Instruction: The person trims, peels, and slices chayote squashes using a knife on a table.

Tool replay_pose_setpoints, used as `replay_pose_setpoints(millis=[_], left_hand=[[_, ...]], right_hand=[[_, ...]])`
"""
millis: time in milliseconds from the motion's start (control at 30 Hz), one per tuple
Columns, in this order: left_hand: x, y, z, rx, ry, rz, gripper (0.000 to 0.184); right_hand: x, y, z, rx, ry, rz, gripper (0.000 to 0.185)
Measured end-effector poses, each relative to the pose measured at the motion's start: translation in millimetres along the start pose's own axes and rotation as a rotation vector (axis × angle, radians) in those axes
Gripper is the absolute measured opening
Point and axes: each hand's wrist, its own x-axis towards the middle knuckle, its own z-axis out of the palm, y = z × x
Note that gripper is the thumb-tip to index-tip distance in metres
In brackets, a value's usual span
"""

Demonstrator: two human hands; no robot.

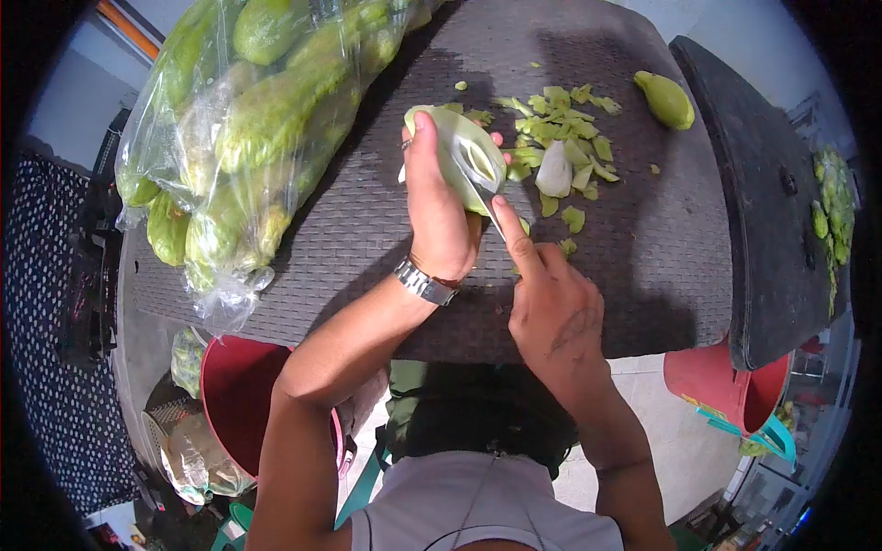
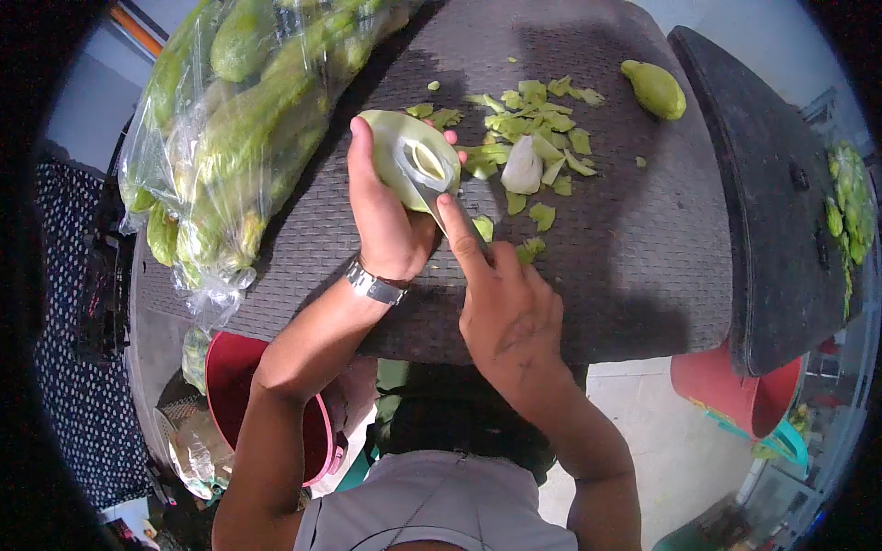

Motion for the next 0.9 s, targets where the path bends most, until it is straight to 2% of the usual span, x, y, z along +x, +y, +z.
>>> replay_pose_setpoints(millis=[100, 200, 300, 400, 533, 567, 667, 733, 800, 900], left_hand=[[2.1, 5.0, -1.9, 0.192, -0.035, 0.044, 0.064], [7.4, 11.2, -5.7, 0.156, -0.108, -0.071, 0.062], [11.6, 11.1, -1.4, -0.008, -0.069, -0.203, 0.055], [14.4, 15.8, -5.5, -0.04, -0.077, -0.296, 0.047], [13.9, 25.3, -4.6, -0.069, -0.081, -0.377, 0.042], [15.2, 25.5, -4.2, -0.085, -0.077, -0.391, 0.04], [26.9, 9.2, -19.0, 0.185, -0.064, -0.252, 0.035], [11.9, 26.3, -0.9, 1.023, -0.104, 0.113, 0.03], [5.9, 27.4, 5.5, 1.034, -0.124, 0.311, 0.026], [15.4, 28.4, 1.9, 0.449, -0.119, -0.03, 0.033]], right_hand=[[2.7, 10.4, 6.0, 0.238, 0.063, -0.061, 0.076], [8.3, 19.5, -24.3, 0.746, -0.323, 0.307, 0.075], [18.1, 34.7, -46.4, 1.112, -0.486, 0.471, 0.067], [17.3, 52.2, -53.8, 1.322, -0.482, 0.519, 0.063], [13.5, 61.3, -48.6, 1.252, -0.294, 0.527, 0.049], [14.7, 61.8, -51.6, 1.188, -0.332, 0.524, 0.045], [11.1, 62.5, -39.0, 0.982, -0.3, 0.454, 0.044], [10.8, 51.8, -37.1, 0.811, -0.221, 0.418, 0.042], [9.6, 46.5, -33.1, 0.651, -0.127, 0.337, 0.04], [6.7, 37.7, -38.2, 0.682, -0.137, 0.312, 0.039]])
